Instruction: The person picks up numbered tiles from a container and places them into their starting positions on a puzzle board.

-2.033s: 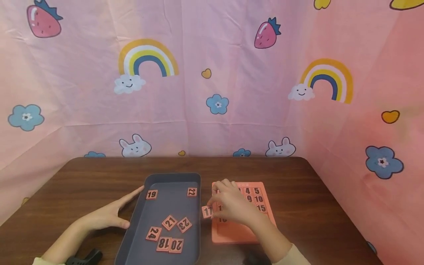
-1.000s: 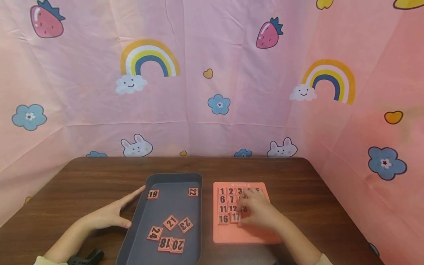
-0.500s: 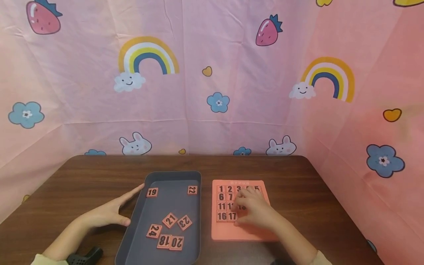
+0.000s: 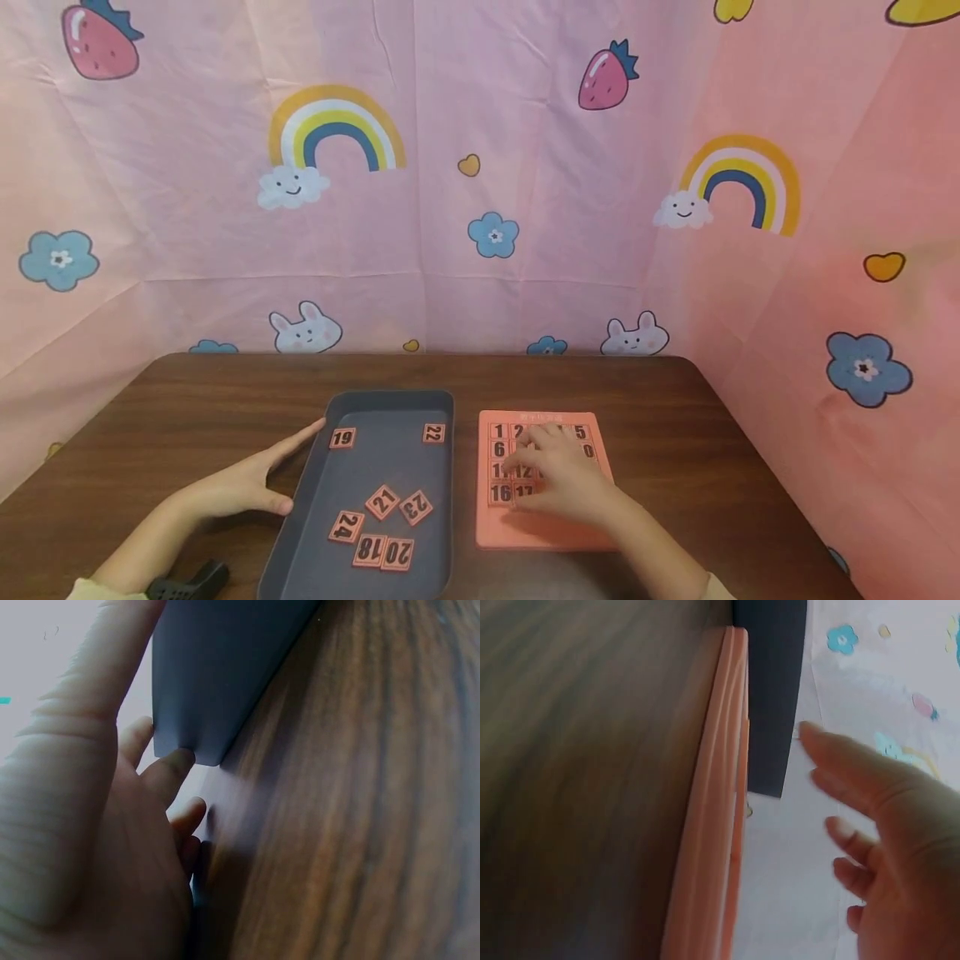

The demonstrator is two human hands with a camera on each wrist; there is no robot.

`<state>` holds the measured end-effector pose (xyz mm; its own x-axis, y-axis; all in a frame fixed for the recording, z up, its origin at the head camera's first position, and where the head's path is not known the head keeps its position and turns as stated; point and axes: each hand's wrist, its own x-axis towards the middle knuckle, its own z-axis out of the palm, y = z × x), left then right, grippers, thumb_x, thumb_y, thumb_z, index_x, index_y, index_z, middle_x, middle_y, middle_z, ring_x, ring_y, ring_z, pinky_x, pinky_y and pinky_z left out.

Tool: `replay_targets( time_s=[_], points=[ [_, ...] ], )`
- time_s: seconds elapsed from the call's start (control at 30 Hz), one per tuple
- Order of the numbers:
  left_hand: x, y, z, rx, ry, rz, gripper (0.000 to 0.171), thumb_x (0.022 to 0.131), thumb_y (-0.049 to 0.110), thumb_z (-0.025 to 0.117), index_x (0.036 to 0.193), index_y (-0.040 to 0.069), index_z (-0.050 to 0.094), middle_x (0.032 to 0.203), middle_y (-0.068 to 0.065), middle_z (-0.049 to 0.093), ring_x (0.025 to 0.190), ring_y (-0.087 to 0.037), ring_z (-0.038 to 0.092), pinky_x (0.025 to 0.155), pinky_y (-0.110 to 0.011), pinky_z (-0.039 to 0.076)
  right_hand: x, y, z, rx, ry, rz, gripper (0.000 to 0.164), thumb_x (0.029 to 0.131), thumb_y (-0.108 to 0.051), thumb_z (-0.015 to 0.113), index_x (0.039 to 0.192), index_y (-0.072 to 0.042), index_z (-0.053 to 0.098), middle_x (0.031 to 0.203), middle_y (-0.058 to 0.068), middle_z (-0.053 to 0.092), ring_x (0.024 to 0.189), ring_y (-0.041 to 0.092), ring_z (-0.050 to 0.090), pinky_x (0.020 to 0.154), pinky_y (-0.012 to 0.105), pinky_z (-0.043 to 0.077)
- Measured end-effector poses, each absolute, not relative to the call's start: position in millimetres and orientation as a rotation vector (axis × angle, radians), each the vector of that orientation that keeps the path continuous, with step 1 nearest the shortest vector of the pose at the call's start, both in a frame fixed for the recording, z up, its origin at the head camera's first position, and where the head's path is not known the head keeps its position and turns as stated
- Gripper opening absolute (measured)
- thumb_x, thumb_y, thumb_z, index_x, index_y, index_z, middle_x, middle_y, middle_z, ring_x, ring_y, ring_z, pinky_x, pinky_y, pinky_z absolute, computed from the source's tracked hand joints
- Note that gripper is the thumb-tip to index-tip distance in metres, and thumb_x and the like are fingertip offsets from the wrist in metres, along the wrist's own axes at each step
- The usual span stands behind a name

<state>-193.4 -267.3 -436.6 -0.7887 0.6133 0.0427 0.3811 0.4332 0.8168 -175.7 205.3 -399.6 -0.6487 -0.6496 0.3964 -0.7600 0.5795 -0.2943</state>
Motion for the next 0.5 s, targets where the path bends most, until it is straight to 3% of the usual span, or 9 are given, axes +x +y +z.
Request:
replay_targets(
  time_s=[0.23, 0.5],
  points=[
    [-189.4, -266.7, -438.0, 0.858, 2.400, 1.296, 0.102, 0.081, 0.046, 0.074, 0.156, 0.023, 0.009, 0.157, -0.021, 0.010, 0.135, -0.055, 0.010, 0.089, -0.080, 0.018, -166.6, 169.6, -390.8, 1.270, -2.476, 0.636, 0.035, 0.073, -0.034, 0.083, 0.106, -0.029, 0.070, 0.106, -0.015, 0.048, 0.097, 0.007, 0.040, 0.080, 0.036, 0.035],
    [-191.5, -267.5, -434.1, 0.876, 2.422, 1.296, 0.101, 0.081, 0.047, 0.073, 0.156, 0.023, 0.010, 0.156, -0.021, 0.012, 0.135, -0.054, 0.012, 0.089, -0.079, 0.019, -170.0, 121.5, -380.7, 1.453, -2.417, 0.619, 0.027, 0.078, -0.031, 0.079, 0.105, -0.030, 0.073, 0.099, -0.013, 0.043, 0.093, 0.010, 0.039, 0.079, 0.028, 0.031]
  ],
)
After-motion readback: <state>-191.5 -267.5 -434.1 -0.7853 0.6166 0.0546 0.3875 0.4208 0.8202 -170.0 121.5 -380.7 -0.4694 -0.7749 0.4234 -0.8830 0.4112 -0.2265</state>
